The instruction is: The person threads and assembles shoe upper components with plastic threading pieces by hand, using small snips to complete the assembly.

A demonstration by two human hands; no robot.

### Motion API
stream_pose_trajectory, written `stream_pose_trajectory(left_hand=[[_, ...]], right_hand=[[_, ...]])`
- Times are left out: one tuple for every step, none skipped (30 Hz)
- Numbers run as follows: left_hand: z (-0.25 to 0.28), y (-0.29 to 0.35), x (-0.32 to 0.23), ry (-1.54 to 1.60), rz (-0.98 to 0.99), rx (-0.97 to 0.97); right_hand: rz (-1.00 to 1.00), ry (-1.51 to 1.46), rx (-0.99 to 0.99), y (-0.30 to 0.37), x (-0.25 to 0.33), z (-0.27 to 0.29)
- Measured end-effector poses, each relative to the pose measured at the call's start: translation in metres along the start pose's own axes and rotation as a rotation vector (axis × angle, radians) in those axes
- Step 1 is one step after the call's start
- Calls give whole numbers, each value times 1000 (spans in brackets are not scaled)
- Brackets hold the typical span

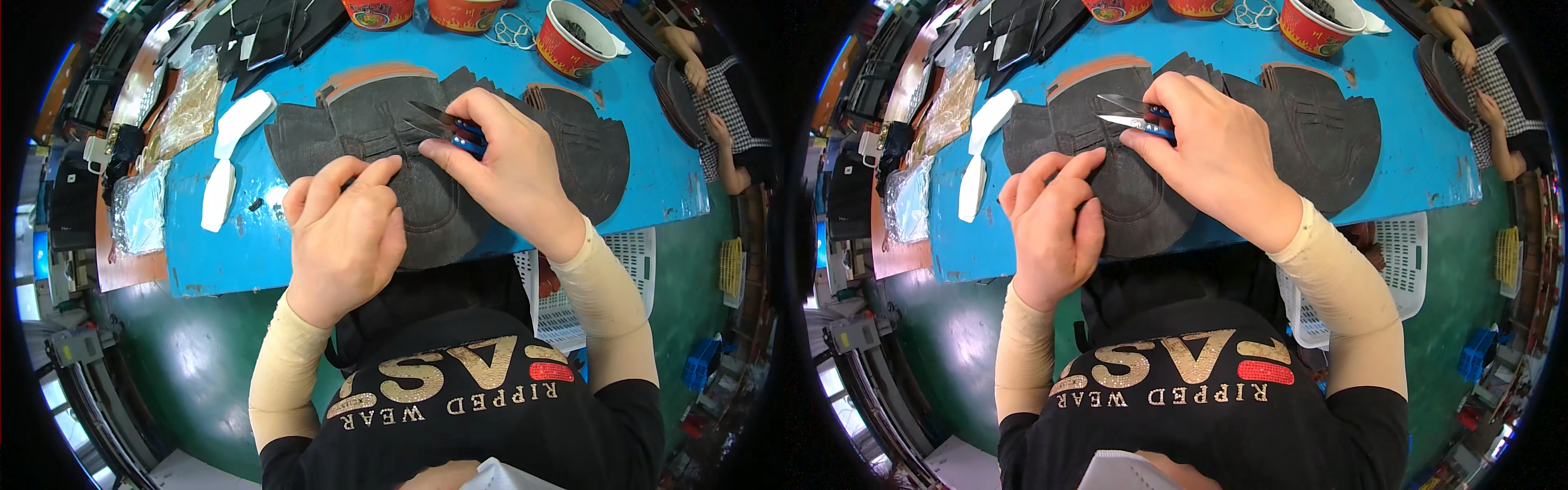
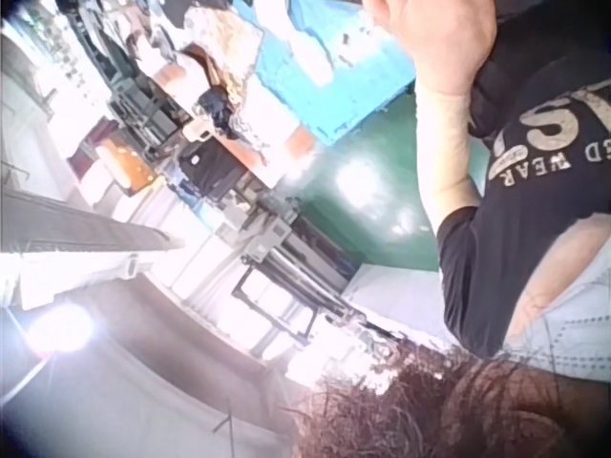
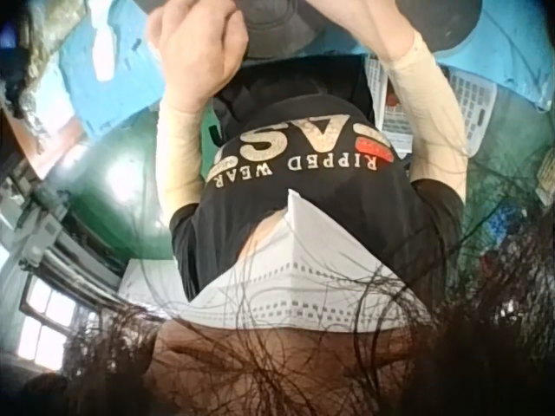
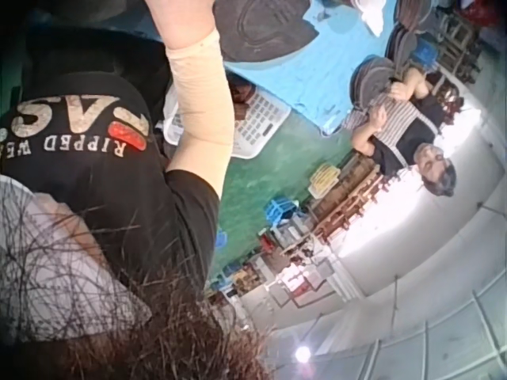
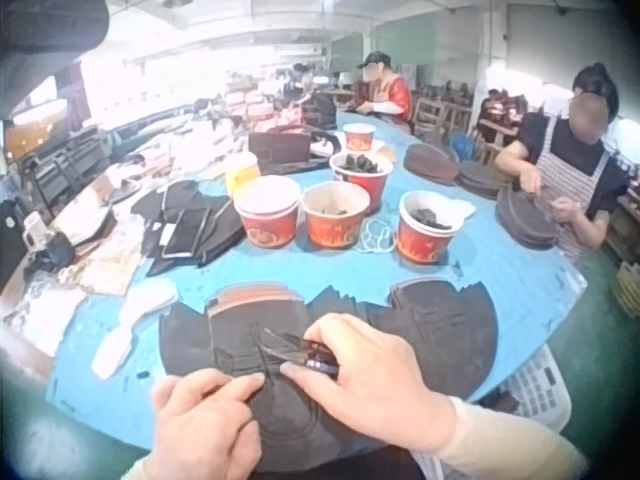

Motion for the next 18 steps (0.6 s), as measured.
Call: stream_pose_trajectory(left_hand=[[-3,-1,-4,-24,-2,24],[-2,-1,-6,-47,1,29],[-2,-1,-7,-51,0,26],[-4,-1,-7,-55,2,32],[-4,-2,-6,-63,-1,34],[-3,-1,-6,-69,-5,25],[-3,0,-3,-12,10,28],[-2,4,2,39,38,30],[1,9,4,33,48,19],[9,15,9,159,62,-65],[14,19,12,298,59,-147],[19,26,20,504,104,-241],[23,33,16,506,108,-250],[19,47,27,924,222,-323],[10,57,35,1342,329,-395],[13,55,31,1437,304,-382],[14,55,30,1447,299,-390],[7,52,27,1518,277,-341]], right_hand=[[11,58,-3,0,2,0],[24,117,-10,0,3,0],[29,117,-12,-1,2,1],[27,131,17,-2,2,0],[28,148,42,-5,2,0],[36,153,34,-4,2,1],[-12,-26,-10,-1,-7,5],[-50,-211,-42,1,-15,8],[-81,-249,-158,10,-22,24],[-73,-194,-226,17,-34,39],[-176,-145,-308,34,-62,59],[-239,-61,-393,48,-73,78],[-299,58,-439,65,-95,98],[-360,115,-476,82,-122,112],[-424,361,-496,99,-145,128],[-463,533,-486,123,-179,145],[-572,619,-391,148,-217,156],[-683,702,-294,167,-243,159]])
Point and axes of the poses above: each hand's wrist, its own y-axis away from the middle knuckle, its own z-axis out of the back of the hand, x = y × z, the point moved 8 cm from there along -y, towards the middle knuckle, and after that the axes turned 13 degrees about x, right-handed, at the moved point
